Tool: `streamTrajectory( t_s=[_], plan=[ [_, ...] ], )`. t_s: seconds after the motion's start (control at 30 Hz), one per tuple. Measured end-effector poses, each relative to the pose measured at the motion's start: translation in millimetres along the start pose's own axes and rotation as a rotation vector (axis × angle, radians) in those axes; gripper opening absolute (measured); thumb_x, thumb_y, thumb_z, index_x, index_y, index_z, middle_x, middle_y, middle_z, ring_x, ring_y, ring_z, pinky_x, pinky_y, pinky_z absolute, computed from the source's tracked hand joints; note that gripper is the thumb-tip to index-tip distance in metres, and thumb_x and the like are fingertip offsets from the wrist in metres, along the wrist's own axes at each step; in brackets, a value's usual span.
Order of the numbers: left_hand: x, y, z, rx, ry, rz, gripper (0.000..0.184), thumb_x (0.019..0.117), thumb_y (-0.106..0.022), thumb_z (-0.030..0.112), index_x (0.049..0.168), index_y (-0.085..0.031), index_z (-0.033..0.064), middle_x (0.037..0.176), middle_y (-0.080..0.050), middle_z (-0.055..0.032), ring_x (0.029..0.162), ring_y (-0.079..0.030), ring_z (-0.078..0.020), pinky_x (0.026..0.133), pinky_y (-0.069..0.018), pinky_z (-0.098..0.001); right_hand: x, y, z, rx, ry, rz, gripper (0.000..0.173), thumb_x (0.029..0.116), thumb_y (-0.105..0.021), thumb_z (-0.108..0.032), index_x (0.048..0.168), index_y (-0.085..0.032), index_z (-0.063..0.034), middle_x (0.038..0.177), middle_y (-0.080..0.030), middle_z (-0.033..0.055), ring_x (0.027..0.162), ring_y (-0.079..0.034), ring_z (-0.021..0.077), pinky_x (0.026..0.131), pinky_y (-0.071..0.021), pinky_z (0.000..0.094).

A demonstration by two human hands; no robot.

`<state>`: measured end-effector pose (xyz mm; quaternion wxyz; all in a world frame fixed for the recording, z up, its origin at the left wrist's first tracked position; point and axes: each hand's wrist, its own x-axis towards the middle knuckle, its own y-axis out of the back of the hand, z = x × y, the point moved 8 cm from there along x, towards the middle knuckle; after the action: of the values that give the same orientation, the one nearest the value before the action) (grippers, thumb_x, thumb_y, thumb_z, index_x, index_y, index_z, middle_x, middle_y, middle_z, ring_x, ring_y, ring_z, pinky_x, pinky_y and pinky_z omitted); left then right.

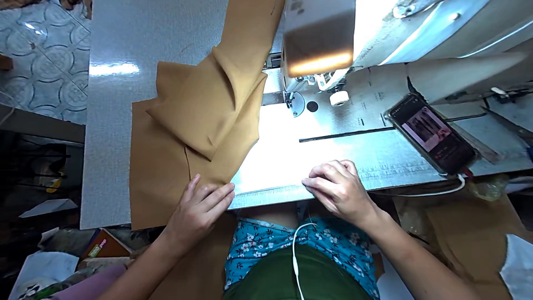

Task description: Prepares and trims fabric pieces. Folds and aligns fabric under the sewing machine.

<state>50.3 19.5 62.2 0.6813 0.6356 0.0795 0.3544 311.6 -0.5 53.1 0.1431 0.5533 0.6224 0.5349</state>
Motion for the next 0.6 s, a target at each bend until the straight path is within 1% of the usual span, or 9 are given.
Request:
streamTrajectory(
  t_s=[0.1, 0.2, 0.3, 0.37, 0.4, 0.43, 0.47, 0.53, 0.6],
  plan=[
    [4.0, 0.2, -3.9, -0.062, 0.034, -0.011, 0.026, 0.0990, -0.049, 0.011, 0.107, -0.074, 0.0127, 0.113, -0.074, -0.0065, 0.099, -0.069, -0.0276, 0.103, -0.0424, -0.0570, 4.5, -3.5, -3.4, -0.021, -0.004, 0.023, 0.024, 0.0995, -0.058, -0.028, 0.092, -0.079, -0.0173, 0.096, -0.071, 0.0036, 0.096, -0.065, 0.0215, 0.090, -0.0433, 0.0444],
    [7.9, -0.2, -6.7, -0.088, 0.035, 0.006, 0.023, 0.1011, -0.050, 0.014, 0.105, -0.073, 0.0128, 0.110, -0.074, -0.0075, 0.094, -0.069, -0.0271, 0.102, -0.0433, -0.0540, 12.8, -5.3, -7.3, -0.046, 0.027, 0.037, 0.021, 0.0983, -0.059, -0.023, 0.091, -0.077, -0.0158, 0.089, -0.070, 0.0026, 0.089, -0.066, 0.0206, 0.089, -0.0445, 0.0448],
    [7.6, -0.7, -8.3, -0.101, 0.034, 0.014, 0.023, 0.1030, -0.050, 0.015, 0.109, -0.072, 0.0129, 0.109, -0.073, -0.0079, 0.094, -0.068, -0.0265, 0.101, -0.0449, -0.0492, 16.2, -5.7, -11.7, -0.102, 0.028, 0.042, 0.020, 0.0958, -0.058, -0.020, 0.091, -0.077, -0.0162, 0.084, -0.068, 0.0027, 0.083, -0.065, 0.0214, 0.090, -0.0449, 0.0480],
    [6.7, -1.2, -8.8, -0.118, 0.027, 0.023, 0.023, 0.1030, -0.050, 0.014, 0.110, -0.072, 0.0121, 0.111, -0.073, -0.0088, 0.093, -0.068, -0.0268, 0.100, -0.0465, -0.0474, 14.9, -5.9, -15.9, -0.155, -0.025, 0.078, 0.023, 0.0974, -0.058, -0.028, 0.090, -0.076, -0.0159, 0.088, -0.069, 0.0044, 0.084, -0.064, 0.0233, 0.086, -0.0431, 0.0482],
    [5.9, -1.5, -9.2, -0.127, 0.027, 0.028, 0.023, 0.1027, -0.051, 0.013, 0.110, -0.073, 0.0116, 0.111, -0.073, -0.0093, 0.093, -0.068, -0.0270, 0.099, -0.0471, -0.0464, 14.1, -6.7, -18.8, -0.184, -0.063, 0.097, 0.027, 0.0979, -0.058, -0.035, 0.091, -0.076, -0.0156, 0.090, -0.069, 0.0053, 0.085, -0.064, 0.0242, 0.085, -0.0427, 0.0474],
    [5.1, -1.9, -9.7, -0.133, 0.030, 0.033, 0.023, 0.1028, -0.051, 0.013, 0.110, -0.072, 0.0114, 0.112, -0.074, -0.0095, 0.093, -0.068, -0.0267, 0.099, -0.0475, -0.0450, 13.1, -7.9, -21.4, -0.212, -0.104, 0.120, 0.028, 0.0973, -0.059, -0.038, 0.092, -0.075, -0.0150, 0.093, -0.069, 0.0065, 0.086, -0.063, 0.0248, 0.083, -0.0424, 0.0459],
    [4.5, -2.2, -10.1, -0.141, 0.033, 0.037, 0.023, 0.1027, -0.051, 0.013, 0.110, -0.073, 0.0111, 0.112, -0.074, -0.0096, 0.094, -0.069, -0.0265, 0.099, -0.0478, -0.0440, 12.1, -8.7, -23.6, -0.236, -0.148, 0.156, 0.027, 0.0957, -0.060, -0.036, 0.092, -0.074, -0.0138, 0.094, -0.069, 0.0079, 0.085, -0.063, 0.0253, 0.081, -0.0424, 0.0445],
    [3.3, -2.8, -11.1, -0.151, 0.039, 0.048, 0.022, 0.1029, -0.052, 0.013, 0.110, -0.073, 0.0109, 0.112, -0.074, -0.0093, 0.094, -0.069, -0.0257, 0.099, -0.0482, -0.0427, 10.6, -8.8, -26.4, -0.282, -0.240, 0.240, 0.020, 0.0903, -0.061, -0.025, 0.092, -0.073, -0.0103, 0.093, -0.070, 0.0108, 0.083, -0.065, 0.0260, 0.076, -0.0435, 0.0430],
    [1.8, -3.2, -12.1, -0.163, 0.039, 0.064, 0.021, 0.1035, -0.052, 0.014, 0.110, -0.072, 0.0111, 0.113, -0.074, -0.0089, 0.094, -0.068, -0.0247, 0.100, -0.0473, -0.0412, 9.5, -8.3, -27.1, -0.287, -0.332, 0.294, 0.020, 0.0881, -0.058, -0.020, 0.094, -0.074, -0.0084, 0.093, -0.070, 0.0120, 0.082, -0.065, 0.0262, 0.074, -0.0422, 0.0430]
  ],
)
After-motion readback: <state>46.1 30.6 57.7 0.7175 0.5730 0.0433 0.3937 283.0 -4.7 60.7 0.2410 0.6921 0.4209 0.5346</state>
